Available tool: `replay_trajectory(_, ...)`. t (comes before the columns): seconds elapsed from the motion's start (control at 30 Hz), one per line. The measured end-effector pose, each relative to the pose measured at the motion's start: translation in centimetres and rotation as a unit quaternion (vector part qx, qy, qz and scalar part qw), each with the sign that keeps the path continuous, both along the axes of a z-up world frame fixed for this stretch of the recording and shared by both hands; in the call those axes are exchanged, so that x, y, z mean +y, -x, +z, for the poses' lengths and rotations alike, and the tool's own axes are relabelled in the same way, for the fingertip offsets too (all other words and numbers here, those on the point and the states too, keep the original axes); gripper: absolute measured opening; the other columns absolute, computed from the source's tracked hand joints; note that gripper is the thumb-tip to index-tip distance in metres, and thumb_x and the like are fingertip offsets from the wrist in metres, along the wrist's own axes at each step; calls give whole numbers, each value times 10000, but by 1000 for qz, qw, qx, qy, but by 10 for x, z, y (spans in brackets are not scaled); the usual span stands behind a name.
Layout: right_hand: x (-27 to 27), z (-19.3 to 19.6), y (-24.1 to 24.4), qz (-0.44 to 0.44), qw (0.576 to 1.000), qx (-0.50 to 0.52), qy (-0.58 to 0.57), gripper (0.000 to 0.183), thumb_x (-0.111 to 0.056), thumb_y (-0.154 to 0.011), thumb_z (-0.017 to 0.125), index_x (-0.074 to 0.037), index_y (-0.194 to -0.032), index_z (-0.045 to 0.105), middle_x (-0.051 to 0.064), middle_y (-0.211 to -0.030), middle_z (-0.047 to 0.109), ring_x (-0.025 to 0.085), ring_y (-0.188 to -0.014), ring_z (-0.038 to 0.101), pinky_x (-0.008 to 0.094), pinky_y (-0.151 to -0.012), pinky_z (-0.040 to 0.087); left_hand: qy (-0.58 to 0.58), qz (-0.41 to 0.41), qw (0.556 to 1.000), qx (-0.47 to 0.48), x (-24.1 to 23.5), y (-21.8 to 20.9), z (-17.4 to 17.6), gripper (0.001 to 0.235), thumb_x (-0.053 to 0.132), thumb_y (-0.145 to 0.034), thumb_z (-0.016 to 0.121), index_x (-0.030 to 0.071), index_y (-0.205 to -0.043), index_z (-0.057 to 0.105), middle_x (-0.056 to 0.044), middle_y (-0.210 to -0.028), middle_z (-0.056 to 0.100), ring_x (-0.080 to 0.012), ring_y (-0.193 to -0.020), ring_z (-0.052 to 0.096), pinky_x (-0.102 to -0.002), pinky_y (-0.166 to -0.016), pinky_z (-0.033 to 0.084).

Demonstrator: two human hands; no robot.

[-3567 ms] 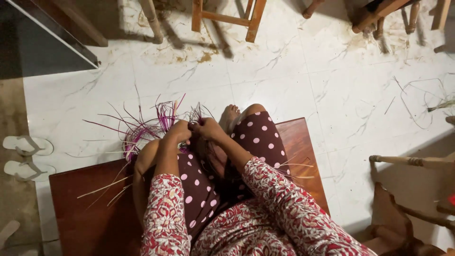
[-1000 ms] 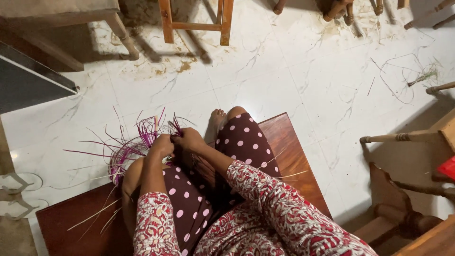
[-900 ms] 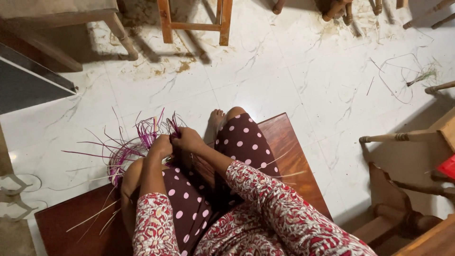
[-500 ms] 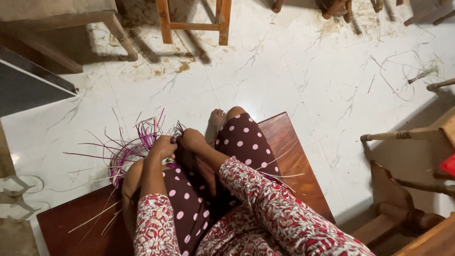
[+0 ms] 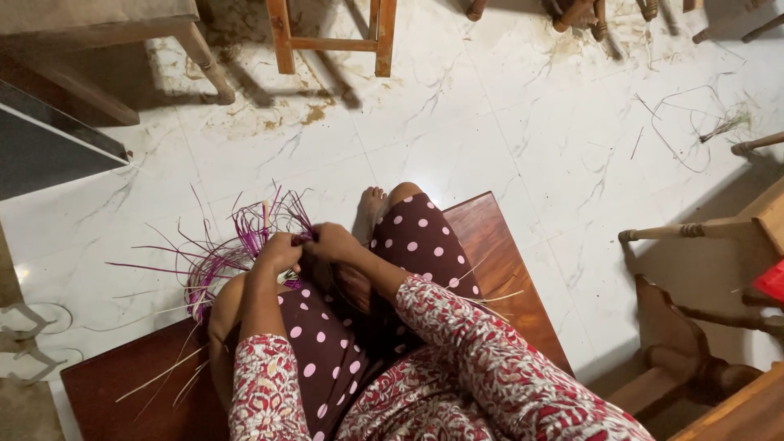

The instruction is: A person is weaving a basket by interlacing thin colored strands on a wooden surface.

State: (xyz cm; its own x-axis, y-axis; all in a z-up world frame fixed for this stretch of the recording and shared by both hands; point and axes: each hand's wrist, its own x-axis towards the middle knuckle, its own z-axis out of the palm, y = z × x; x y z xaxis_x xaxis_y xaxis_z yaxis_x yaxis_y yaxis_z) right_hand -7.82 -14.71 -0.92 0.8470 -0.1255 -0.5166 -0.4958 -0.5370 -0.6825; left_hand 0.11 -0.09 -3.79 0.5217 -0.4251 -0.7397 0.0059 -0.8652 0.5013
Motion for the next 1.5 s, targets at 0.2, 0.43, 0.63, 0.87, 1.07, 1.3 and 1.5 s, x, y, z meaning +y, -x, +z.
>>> replay_trajectory(0.2, 10, 43, 27, 34, 996, 74, -25, 504, -441, -867, 587, 8, -1048, 729, 284, -1089, 729, 493, -1142, 660, 581, -965, 540, 12, -15, 1000, -11, 2, 1, -11, 275, 293, -835, 595, 104, -861, 794, -120, -554, 711, -287, -765, 754, -397, -850, 539)
replay_trajectory(0.43, 19, 11, 31, 67, 968, -18, 241, 407, -365, -899, 576, -53, -1144, 665, 171, -1040, 705, 418, -876, 744, 544, -730, 614, -5, 2, 1000, -21, -6, 8, 44, 232, 278, -851, 628, 149, -914, 809, -69, -495, 684, -242, -689, 750, -384, -846, 543)
replay_trajectory(0.63, 12, -12, 22, 65, 960, -58, 265, 338, -337, -912, 591, -87, -1081, 742, 114, -967, 742, 344, -892, 761, 448, -709, 620, 5, -22, 999, -26, -6, 9, 38, 255, 327, -823, 666, 135, -929, 796, -67, -485, 673, -238, -729, 754, -381, -860, 549)
replay_trajectory(0.87, 19, -28, 10, 61, 968, -31, 240, 287, -211, -889, 571, -40, -1051, 734, 143, -884, 730, 382, -845, 758, 502, -691, 615, -13, -35, 998, -51, -4, 5, 12, 258, 277, -825, 623, 196, -990, 805, -71, -523, 704, -231, -740, 770, -396, -853, 563)
replay_trajectory(1.07, 22, -29, 19, 106, 941, -20, 320, 231, -203, -879, 597, -88, -988, 765, 83, -826, 734, 332, -807, 763, 475, -665, 614, -8, -40, 998, -52, -10, 8, 37, 295, 245, -832, 629, 179, -1067, 796, -105, -615, 742, -234, -770, 773, -403, -908, 544)
replay_trajectory(1.3, 3, -20, 8, -39, 996, 65, 53, 418, -311, -967, 541, 19, -1154, 718, 270, -1074, 737, 459, -1101, 699, 557, -884, 576, 12, -5, 999, -34, -3, 6, 22, 316, 379, -800, 677, 155, -986, 798, -99, -560, 710, -248, -729, 763, -392, -860, 550)
replay_trajectory(1.5, 10, -33, 7, -119, 989, 73, -41, 387, -330, -938, 557, -40, -1096, 757, 231, -1054, 754, 422, -1134, 689, 551, -934, 555, -3, 5, 999, -53, -8, 13, 40, 251, 305, -805, 650, 159, -945, 798, -72, -523, 683, -236, -670, 752, -399, -809, 555)
